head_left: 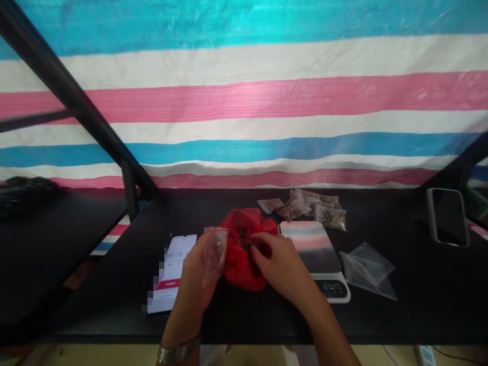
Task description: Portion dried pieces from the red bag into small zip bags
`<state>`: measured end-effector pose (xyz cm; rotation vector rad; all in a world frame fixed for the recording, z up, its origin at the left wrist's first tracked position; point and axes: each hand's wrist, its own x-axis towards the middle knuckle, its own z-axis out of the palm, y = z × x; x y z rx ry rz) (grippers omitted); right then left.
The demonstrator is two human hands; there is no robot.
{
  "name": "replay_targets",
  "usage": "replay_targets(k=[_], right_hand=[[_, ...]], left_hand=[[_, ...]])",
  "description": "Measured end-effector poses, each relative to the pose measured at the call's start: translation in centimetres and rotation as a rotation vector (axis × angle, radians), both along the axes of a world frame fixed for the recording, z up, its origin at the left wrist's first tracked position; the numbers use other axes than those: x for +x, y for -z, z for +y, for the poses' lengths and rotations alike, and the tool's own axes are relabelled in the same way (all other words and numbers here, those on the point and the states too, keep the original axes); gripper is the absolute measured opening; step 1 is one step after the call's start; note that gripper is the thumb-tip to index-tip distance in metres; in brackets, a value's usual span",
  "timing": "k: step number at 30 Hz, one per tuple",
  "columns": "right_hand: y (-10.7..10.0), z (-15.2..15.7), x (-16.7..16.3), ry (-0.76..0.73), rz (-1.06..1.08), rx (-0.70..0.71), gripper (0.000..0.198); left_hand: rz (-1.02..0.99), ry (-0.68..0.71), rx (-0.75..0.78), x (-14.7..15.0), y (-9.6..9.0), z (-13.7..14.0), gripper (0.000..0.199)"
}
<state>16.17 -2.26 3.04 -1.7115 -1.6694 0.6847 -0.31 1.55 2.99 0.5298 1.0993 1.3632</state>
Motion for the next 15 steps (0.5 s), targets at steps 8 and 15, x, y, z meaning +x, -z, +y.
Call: replay_targets(k=[8,15], right_hand=[[-0.4,0.0,0.4,0.028,0.372,-0.007,0.023],[-0.1,0.4,1.3,0.079,0.449,0.103,0.027]], left_hand=[[0.647,0.296,0.222,-1.4,-1.5,-0.9,0.042],[0.977,0.354,0.345,-1.6,-2.8,-1.8,0.031]])
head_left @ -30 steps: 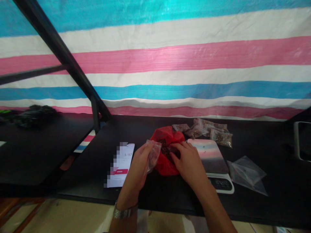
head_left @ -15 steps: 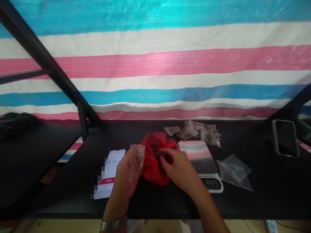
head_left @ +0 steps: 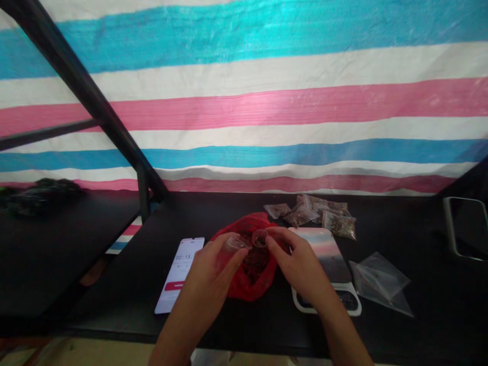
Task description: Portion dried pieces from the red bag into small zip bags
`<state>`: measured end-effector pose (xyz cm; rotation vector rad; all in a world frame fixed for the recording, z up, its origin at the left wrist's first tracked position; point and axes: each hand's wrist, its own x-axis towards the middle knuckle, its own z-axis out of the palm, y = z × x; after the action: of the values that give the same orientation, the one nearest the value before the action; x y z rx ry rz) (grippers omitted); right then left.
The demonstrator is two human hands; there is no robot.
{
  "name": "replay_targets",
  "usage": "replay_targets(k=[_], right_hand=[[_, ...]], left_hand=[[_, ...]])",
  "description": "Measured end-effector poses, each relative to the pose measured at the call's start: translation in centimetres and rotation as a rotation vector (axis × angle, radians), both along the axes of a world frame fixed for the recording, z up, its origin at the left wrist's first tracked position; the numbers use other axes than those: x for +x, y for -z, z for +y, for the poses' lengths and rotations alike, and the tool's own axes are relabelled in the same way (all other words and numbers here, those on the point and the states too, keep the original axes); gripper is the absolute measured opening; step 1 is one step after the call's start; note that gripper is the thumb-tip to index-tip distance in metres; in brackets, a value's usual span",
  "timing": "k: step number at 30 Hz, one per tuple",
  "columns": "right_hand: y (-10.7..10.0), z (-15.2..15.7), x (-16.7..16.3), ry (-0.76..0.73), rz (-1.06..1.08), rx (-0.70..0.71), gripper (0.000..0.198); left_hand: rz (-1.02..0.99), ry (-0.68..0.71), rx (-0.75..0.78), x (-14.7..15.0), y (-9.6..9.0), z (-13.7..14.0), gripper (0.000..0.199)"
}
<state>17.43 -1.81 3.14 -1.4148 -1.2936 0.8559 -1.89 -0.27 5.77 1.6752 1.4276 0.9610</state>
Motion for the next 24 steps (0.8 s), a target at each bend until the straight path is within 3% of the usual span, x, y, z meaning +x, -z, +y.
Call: replay_targets(k=[6,12,18,21,24], right_hand=[[-1.4,-0.6,0.3,0.143,-0.070,0.156,0.026],[-1.9,-1.0,-1.0,0.064,-0.236,0.202,0.023],[-2.7,-1.1,-2.2,-0.037,-0.218,0.286,0.029],[-3.3,-1.4,-2.3,-0.084,-0.255,0.292,0.028],[-3.8,-1.8,-2.5,-0.121,-0.384,0.333,0.025]], left_hand=[[-0.072,0.154,-0.075,1.5,1.1,-0.1,0.033],[-0.166,0.190,-0.081,1.9,1.3,-0.3,0.040],[-0.165,0.226,-0.079,1.4,1.8,-0.1,0.054],[-0.190,0.166,-0.094,0.2,3.0,-0.2,0.063],[-0.209,0.100,-0.105,-1.9,5.7,-0.3,0.064]])
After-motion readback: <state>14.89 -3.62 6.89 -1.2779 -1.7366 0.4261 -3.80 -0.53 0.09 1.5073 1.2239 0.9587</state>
